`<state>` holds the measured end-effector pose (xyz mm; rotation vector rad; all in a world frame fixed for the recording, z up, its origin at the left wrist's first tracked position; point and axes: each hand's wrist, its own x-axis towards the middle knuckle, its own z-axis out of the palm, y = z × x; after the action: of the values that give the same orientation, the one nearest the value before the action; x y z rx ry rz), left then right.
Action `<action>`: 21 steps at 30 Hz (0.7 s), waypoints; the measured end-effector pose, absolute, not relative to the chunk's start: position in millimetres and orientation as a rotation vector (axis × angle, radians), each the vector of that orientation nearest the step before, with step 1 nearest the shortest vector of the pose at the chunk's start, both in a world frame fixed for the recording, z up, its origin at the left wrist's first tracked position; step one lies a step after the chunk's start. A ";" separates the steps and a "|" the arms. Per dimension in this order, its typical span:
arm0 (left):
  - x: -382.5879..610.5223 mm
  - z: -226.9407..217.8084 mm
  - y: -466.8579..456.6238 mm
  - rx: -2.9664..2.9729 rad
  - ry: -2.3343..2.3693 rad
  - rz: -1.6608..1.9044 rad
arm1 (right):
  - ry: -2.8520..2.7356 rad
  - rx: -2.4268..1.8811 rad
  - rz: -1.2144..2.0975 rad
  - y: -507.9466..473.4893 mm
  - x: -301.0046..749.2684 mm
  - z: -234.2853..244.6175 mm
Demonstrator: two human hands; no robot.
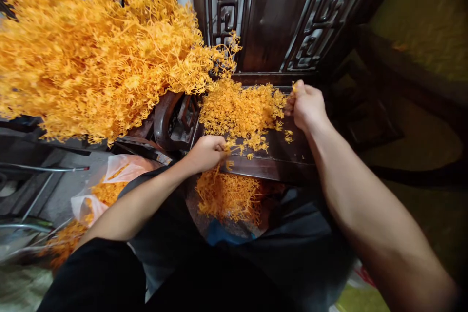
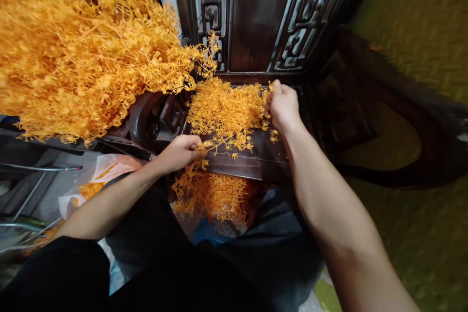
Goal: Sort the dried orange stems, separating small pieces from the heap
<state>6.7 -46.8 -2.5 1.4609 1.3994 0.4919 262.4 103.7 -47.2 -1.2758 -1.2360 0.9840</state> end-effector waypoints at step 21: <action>23.0 -21.5 -9.1 1.572 1.467 0.715 | -1.532 -1.337 0.451 103.1 249.2 -65.0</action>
<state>23.0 -9.1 -21.5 1.5722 1.4674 0.7151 249.2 103.1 -65.0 -1.3371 -1.5316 0.4509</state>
